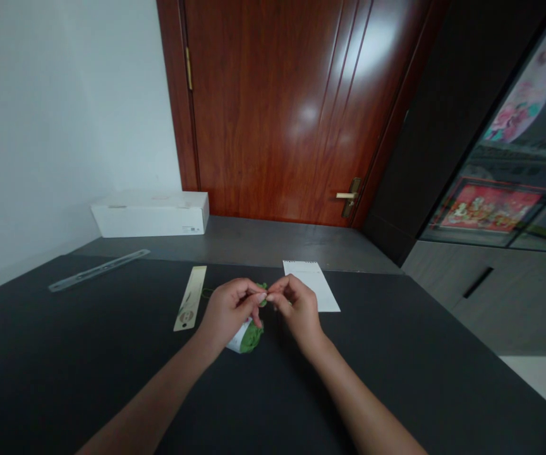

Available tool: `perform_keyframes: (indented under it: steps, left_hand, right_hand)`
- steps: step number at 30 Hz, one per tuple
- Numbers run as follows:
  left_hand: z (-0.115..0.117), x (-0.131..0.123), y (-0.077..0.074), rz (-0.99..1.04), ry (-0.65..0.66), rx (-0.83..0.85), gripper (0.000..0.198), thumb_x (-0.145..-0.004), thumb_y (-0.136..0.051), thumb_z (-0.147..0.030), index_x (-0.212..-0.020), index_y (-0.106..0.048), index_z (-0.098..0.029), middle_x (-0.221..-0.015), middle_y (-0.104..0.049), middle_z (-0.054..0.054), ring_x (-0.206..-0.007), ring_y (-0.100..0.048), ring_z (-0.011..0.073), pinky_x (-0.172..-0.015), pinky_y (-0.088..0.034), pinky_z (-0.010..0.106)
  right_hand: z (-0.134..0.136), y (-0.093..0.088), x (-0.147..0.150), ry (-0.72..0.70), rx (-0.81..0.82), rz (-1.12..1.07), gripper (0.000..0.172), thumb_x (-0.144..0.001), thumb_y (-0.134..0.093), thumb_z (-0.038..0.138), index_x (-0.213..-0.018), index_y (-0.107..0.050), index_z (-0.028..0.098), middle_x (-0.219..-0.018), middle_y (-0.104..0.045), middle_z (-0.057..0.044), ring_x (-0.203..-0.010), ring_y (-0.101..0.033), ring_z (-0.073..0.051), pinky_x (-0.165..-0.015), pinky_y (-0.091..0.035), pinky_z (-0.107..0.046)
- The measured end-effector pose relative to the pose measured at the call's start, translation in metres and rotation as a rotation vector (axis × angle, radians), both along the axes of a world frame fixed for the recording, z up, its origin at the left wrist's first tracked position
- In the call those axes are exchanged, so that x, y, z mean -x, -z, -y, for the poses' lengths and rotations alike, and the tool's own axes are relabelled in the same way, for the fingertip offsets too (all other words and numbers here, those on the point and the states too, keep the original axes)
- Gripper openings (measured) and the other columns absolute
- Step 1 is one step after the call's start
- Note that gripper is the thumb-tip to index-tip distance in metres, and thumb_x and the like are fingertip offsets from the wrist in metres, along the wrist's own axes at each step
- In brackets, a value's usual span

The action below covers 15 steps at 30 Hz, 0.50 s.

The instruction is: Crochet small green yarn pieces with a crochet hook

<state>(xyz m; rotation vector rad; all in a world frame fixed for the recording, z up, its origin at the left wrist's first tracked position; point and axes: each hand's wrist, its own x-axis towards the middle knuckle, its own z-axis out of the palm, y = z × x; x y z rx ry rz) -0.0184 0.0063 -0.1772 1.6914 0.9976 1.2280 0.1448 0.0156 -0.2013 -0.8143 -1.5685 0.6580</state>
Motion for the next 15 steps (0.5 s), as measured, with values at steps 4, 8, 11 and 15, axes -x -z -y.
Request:
perform_keyframes:
  steps: [4, 8, 11, 15]
  left_hand:
    - [0.002, 0.0, -0.004, 0.029, -0.001, 0.014, 0.011, -0.081, -0.064, -0.027, -0.078, -0.064, -0.017, -0.049, -0.061, -0.004, -0.042, -0.064, 0.0159, -0.048, -0.047, 0.024]
    - [0.001, 0.002, -0.006, 0.037, -0.032, 0.035, 0.013, -0.081, -0.064, -0.029, -0.081, -0.065, -0.016, -0.05, -0.062, -0.003, -0.043, -0.064, 0.0162, -0.049, -0.049, 0.025]
    - [0.0, 0.003, -0.007, 0.065, -0.023, 0.06, 0.013, -0.079, -0.065, -0.027, -0.086, -0.065, -0.015, -0.058, -0.066, -0.002, -0.043, -0.064, 0.0154, -0.047, -0.048, 0.025]
    - [0.001, 0.003, -0.01, 0.055, -0.034, 0.041, 0.019, -0.079, -0.066, -0.023, -0.096, -0.065, -0.015, -0.061, -0.066, -0.002, -0.048, -0.067, 0.0155, -0.052, -0.051, 0.025]
  right_hand:
    - [-0.002, 0.0, 0.002, -0.048, 0.109, -0.081, 0.01, -0.081, -0.07, 0.024, -0.079, -0.062, 0.02, -0.068, -0.06, 0.003, -0.06, -0.054, -0.013, -0.058, -0.041, -0.024]
    - [0.0, -0.006, 0.0, -0.05, 0.029, 0.091, 0.009, -0.082, -0.07, 0.024, -0.082, -0.061, 0.02, -0.074, -0.06, 0.001, -0.065, -0.054, -0.014, -0.061, -0.042, -0.025]
    - [0.003, -0.009, -0.001, -0.01, -0.087, 0.196, 0.002, -0.086, -0.066, 0.02, -0.085, -0.063, 0.02, -0.08, -0.063, -0.001, -0.071, -0.056, -0.015, -0.066, -0.044, -0.026]
    - [0.005, -0.011, 0.0, 0.035, -0.158, 0.226, 0.005, -0.089, -0.062, 0.018, -0.09, -0.066, 0.021, -0.083, -0.065, -0.002, -0.076, -0.058, -0.017, -0.07, -0.045, -0.027]
